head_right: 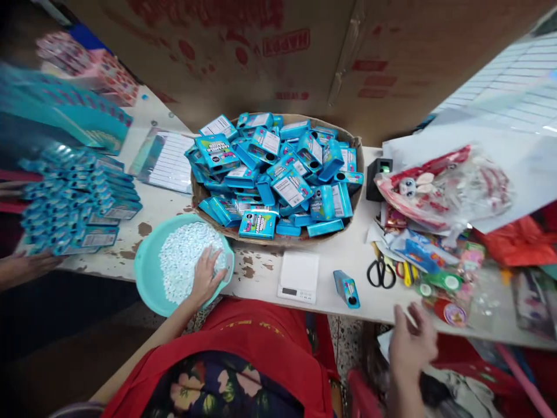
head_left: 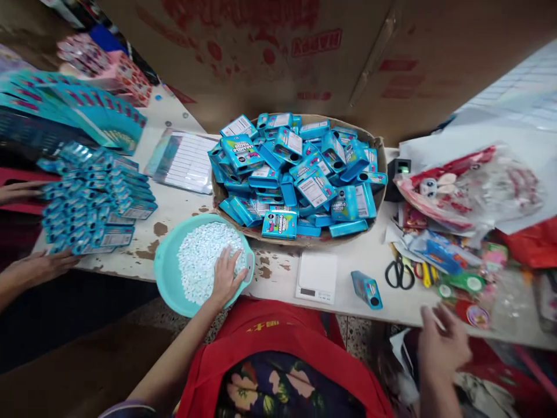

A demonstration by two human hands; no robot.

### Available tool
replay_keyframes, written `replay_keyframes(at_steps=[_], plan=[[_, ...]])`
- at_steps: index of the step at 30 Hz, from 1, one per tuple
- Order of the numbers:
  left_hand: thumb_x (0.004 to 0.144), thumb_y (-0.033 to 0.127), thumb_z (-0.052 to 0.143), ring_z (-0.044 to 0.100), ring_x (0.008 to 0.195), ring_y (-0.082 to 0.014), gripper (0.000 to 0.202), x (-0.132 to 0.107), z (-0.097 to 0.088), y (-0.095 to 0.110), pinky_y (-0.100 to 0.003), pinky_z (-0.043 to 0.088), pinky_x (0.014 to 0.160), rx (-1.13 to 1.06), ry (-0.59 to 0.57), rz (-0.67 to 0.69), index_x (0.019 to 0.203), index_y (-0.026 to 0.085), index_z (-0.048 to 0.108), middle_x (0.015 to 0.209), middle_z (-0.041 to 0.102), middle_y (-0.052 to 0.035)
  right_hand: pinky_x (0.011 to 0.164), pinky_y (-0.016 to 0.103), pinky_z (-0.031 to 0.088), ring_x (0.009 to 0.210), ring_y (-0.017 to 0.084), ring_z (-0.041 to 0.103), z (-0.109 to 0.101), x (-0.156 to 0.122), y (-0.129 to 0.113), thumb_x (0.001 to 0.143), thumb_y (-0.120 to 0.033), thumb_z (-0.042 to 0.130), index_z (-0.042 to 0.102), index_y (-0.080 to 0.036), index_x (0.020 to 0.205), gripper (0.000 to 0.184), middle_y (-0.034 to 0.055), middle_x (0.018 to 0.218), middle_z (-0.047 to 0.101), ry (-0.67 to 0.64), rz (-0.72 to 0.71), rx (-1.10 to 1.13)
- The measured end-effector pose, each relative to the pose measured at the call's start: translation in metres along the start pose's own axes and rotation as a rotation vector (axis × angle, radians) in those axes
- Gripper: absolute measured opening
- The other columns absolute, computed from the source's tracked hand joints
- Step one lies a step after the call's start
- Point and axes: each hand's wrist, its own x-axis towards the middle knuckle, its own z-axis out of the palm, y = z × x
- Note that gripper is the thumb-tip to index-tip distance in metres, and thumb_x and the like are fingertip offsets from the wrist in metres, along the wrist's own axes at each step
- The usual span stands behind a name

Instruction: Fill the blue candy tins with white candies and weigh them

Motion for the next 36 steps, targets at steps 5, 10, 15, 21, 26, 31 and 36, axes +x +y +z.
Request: replay_keyframes(at_steps=[5,10,15,21,26,31,36], plan=[[0.092,0.046,0.036,0.026,0.138,-0.0277,0.053,0.017,0.007,-0.008,-0.046,0.026,0.110,-0.032,0.001,0.119,0.139,0.020,0.039,0.150,0.028,-0.0112,0.089,0.039,0.050,0.098,0.024,0.060,0.046,-0.129,0.004,0.072,-0.054,0.064,0.056,-0.014,0.121,0.064,0.0141,0.116,0.055,-0.065,0.113,0.061],[0.093,0.042,0.035,0.042,0.121,-0.0293,0.045,0.019,0.002,-0.006,-0.044,0.035,0.101,0.011,0.063,0.078,0.125,0.016,0.054,0.132,0.049,-0.0135,0.091,0.038,0.049,0.106,0.022,0.054,0.079,-0.212,-0.004,0.078,-0.049,0.060,0.057,-0.015,0.112,0.048,0.0120,0.114,0.052,-0.281,-0.030,0.128],[0.092,0.039,0.038,0.050,0.095,-0.0265,0.034,0.023,-0.001,-0.011,-0.041,0.039,0.084,0.037,0.015,0.164,0.105,0.019,0.062,0.100,0.061,-0.0110,0.091,0.038,0.047,0.104,0.021,0.053,0.081,-0.220,-0.007,0.081,-0.046,0.057,0.059,-0.016,0.107,0.040,0.0112,0.110,0.053,-0.273,-0.121,0.140],[0.092,0.035,0.039,0.050,0.095,-0.0262,0.029,0.025,0.001,-0.013,-0.040,0.038,0.080,0.069,0.073,0.147,0.096,0.020,0.062,0.100,0.060,-0.0113,0.083,0.035,0.050,0.090,0.019,0.060,0.119,-0.236,-0.061,0.078,-0.047,0.062,0.057,-0.017,0.108,0.042,0.0100,0.107,0.059,-0.708,-0.048,0.327],[0.091,0.041,0.043,0.049,0.109,-0.0251,0.033,0.041,-0.010,-0.023,-0.039,0.038,0.091,-0.069,0.236,0.105,0.112,0.019,0.057,0.120,0.057,-0.0095,0.062,0.028,0.052,0.068,0.014,0.059,0.178,-0.286,-0.115,0.064,-0.049,0.074,0.054,-0.020,0.098,0.049,0.0014,0.087,0.060,-1.194,0.280,0.558],[0.092,0.038,0.041,0.043,0.120,-0.0247,0.038,0.073,-0.013,-0.033,-0.039,0.034,0.103,-0.154,0.200,0.121,0.119,0.016,0.055,0.129,0.051,-0.0117,0.058,0.028,0.054,0.066,0.014,0.060,0.202,-0.309,-0.123,0.061,-0.054,0.074,0.051,-0.020,0.090,0.050,-0.0021,0.072,0.058,-1.278,0.420,0.625],[0.092,0.042,0.040,0.044,0.116,-0.0259,0.039,0.074,-0.004,-0.028,-0.040,0.033,0.104,-0.151,0.144,0.120,0.118,0.017,0.056,0.123,0.053,-0.0107,0.054,0.029,0.055,0.060,0.014,0.059,0.198,-0.312,-0.119,0.058,-0.053,0.076,0.050,-0.019,0.084,0.050,-0.0046,0.065,0.053,-1.244,0.510,0.665]])
